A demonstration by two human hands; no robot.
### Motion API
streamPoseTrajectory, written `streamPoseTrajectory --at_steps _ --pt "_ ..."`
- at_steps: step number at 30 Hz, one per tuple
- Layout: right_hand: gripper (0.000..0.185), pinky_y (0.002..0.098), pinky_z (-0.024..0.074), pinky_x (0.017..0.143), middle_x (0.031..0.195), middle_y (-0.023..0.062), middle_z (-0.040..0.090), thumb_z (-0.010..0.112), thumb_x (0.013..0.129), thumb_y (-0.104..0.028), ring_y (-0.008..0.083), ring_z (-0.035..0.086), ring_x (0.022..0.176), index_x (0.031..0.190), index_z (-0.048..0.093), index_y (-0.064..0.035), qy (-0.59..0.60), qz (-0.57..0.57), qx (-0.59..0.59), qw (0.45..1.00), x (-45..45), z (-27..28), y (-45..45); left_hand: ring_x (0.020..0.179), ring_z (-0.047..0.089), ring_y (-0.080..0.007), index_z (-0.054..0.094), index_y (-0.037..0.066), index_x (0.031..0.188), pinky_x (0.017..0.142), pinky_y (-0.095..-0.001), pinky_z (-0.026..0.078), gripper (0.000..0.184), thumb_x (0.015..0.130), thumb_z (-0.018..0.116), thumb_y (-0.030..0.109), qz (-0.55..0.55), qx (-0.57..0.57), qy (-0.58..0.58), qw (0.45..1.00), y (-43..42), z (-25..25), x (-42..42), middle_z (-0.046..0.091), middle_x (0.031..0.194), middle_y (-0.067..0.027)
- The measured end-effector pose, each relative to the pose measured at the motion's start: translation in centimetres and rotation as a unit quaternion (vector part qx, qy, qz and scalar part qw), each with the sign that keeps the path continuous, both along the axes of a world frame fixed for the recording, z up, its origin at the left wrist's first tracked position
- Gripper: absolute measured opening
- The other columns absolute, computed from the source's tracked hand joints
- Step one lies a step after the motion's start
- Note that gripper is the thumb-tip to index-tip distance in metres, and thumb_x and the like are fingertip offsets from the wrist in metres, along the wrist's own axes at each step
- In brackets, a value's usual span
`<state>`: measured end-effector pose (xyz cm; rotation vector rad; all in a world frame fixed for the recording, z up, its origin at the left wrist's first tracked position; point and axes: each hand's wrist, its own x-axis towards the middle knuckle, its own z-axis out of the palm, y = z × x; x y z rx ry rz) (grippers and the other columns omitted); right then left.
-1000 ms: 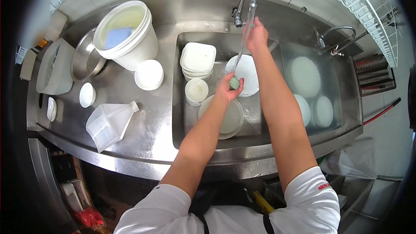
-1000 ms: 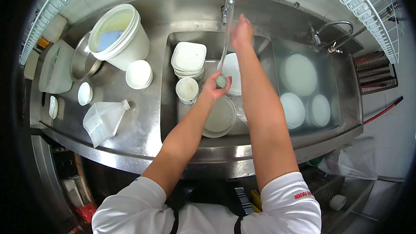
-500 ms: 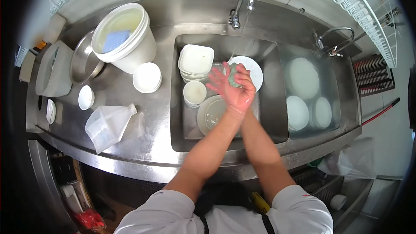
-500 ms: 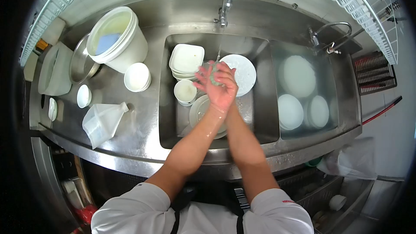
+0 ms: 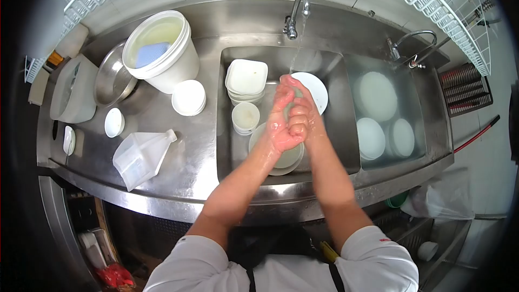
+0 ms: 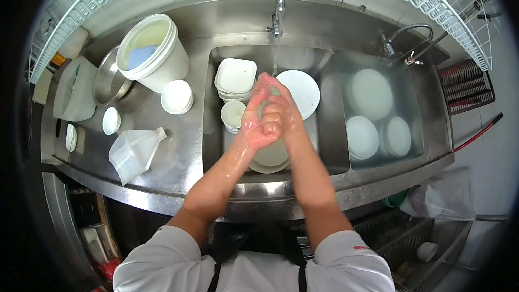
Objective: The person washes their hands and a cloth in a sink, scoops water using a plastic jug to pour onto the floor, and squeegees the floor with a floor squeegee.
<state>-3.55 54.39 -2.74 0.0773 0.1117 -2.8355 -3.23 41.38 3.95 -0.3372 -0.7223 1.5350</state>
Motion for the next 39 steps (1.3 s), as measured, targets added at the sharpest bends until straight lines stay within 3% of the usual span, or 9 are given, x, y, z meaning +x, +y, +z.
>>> streamPoseTrajectory --at_steps 5,12,18,21,22,27,31,36,39 --pt "0.018 0.0236 0.0406 0.057 0.071 -0.0020 0.045 0.055 0.096 -0.029 0.0098 0.045 0.064 0.094 0.052 -0.0109 -0.048 0.038 0.493 0.868 -0.8 8.2 -2.2 0.041 0.023 -0.0047 0.049 0.015 0.083 0.038 -0.0226 0.015 0.013 0.083 0.063 0.015 -0.043 -0.313 0.300 0.900 -2.0 -0.4 -0.4 0.031 0.056 0.0087" --pt "0.031 0.0294 0.0454 0.064 0.074 0.0041 0.057 0.053 0.096 -0.031 0.0151 0.050 0.065 0.091 0.058 -0.0006 -0.102 -0.036 0.729 0.676 -1.9 8.6 -4.5 0.043 0.041 -0.0171 0.058 0.005 0.088 0.038 -0.0320 0.031 0.017 0.076 0.063 0.016 -0.016 -0.580 0.621 0.527 -0.3 -2.4 0.1 0.045 0.055 -0.0044" --pt "0.033 0.0353 0.0434 0.066 0.078 0.0096 0.061 0.052 0.097 -0.028 0.0177 0.051 0.067 0.090 0.059 0.0032 -0.128 -0.191 0.821 0.522 -3.1 5.5 -5.4 0.088 0.065 -0.0365 0.060 -0.001 0.112 0.074 -0.0470 0.051 0.040 0.079 0.061 0.022 0.055 -0.621 0.770 0.133 1.6 -7.9 -1.2 0.064 0.096 -0.0260" --pt "0.031 0.0335 0.0446 0.066 0.073 0.0070 0.058 0.051 0.097 -0.028 0.0175 0.051 0.067 0.090 0.058 0.0019 -0.178 -0.324 0.771 0.519 -5.2 -0.5 -4.7 0.095 0.064 -0.0384 0.062 -0.001 0.110 0.081 -0.0473 0.051 0.040 0.079 0.062 0.023 0.071 -0.629 0.771 0.068 -1.0 -4.4 -0.5 0.062 0.107 -0.0281" --pt "0.031 0.0312 0.0460 0.065 0.071 0.0042 0.056 0.051 0.098 -0.032 0.0154 0.051 0.066 0.088 0.055 -0.0020 -0.199 -0.280 0.686 0.641 -3.7 3.1 -5.8 0.095 0.064 -0.0386 0.063 0.000 0.109 0.081 -0.0469 0.051 0.039 0.078 0.062 0.023 0.093 -0.643 0.758 0.055 -1.6 -3.1 -0.1 0.062 0.108 -0.0277" --pt "0.037 0.0259 0.0442 0.057 0.070 0.0002 0.054 0.049 0.097 -0.044 0.0107 0.054 0.063 0.082 0.053 -0.0103 0.001 -0.312 0.506 0.805 -0.8 6.7 -1.9 0.116 0.052 -0.0394 0.063 0.001 0.112 0.092 -0.0503 0.046 0.061 0.072 0.074 0.044 -0.023 -0.621 0.769 -0.150 -3.9 4.2 0.2 0.058 0.113 -0.0243" --pt "0.044 0.0285 0.0421 0.062 0.071 -0.0003 0.051 0.045 0.097 -0.051 0.0132 0.049 0.063 0.082 0.053 -0.0097 0.074 -0.273 0.457 0.843 4.2 17.2 4.9 0.114 0.052 -0.0398 0.069 -0.002 0.100 0.091 -0.0566 0.042 0.084 0.061 0.069 0.073 0.002 -0.620 0.760 -0.195 -4.0 11.0 0.8 0.060 0.111 -0.0237" --pt "0.040 0.0343 0.0395 0.071 0.075 -0.0002 0.048 0.049 0.095 -0.047 0.0145 0.047 0.068 0.093 0.057 -0.0083 0.362 -0.198 0.314 0.855 12.4 29.1 10.3 0.086 0.063 -0.0352 0.069 -0.002 0.087 0.078 -0.0480 0.047 0.072 0.075 0.060 0.068 0.295 -0.608 0.736 -0.043 -2.8 21.4 8.2 0.066 0.083 -0.0214" --pt "0.044 0.0345 0.0391 0.070 0.075 -0.0001 0.047 0.052 0.092 -0.051 0.0142 0.046 0.068 0.102 0.056 -0.0090 0.471 -0.079 0.169 0.862 16.4 27.9 10.4 0.083 0.063 -0.0351 0.067 0.001 0.086 0.076 -0.0429 0.048 0.059 0.083 0.056 0.058 0.455 -0.542 0.706 -0.038 -2.0 19.0 10.9 0.066 0.084 -0.0220"
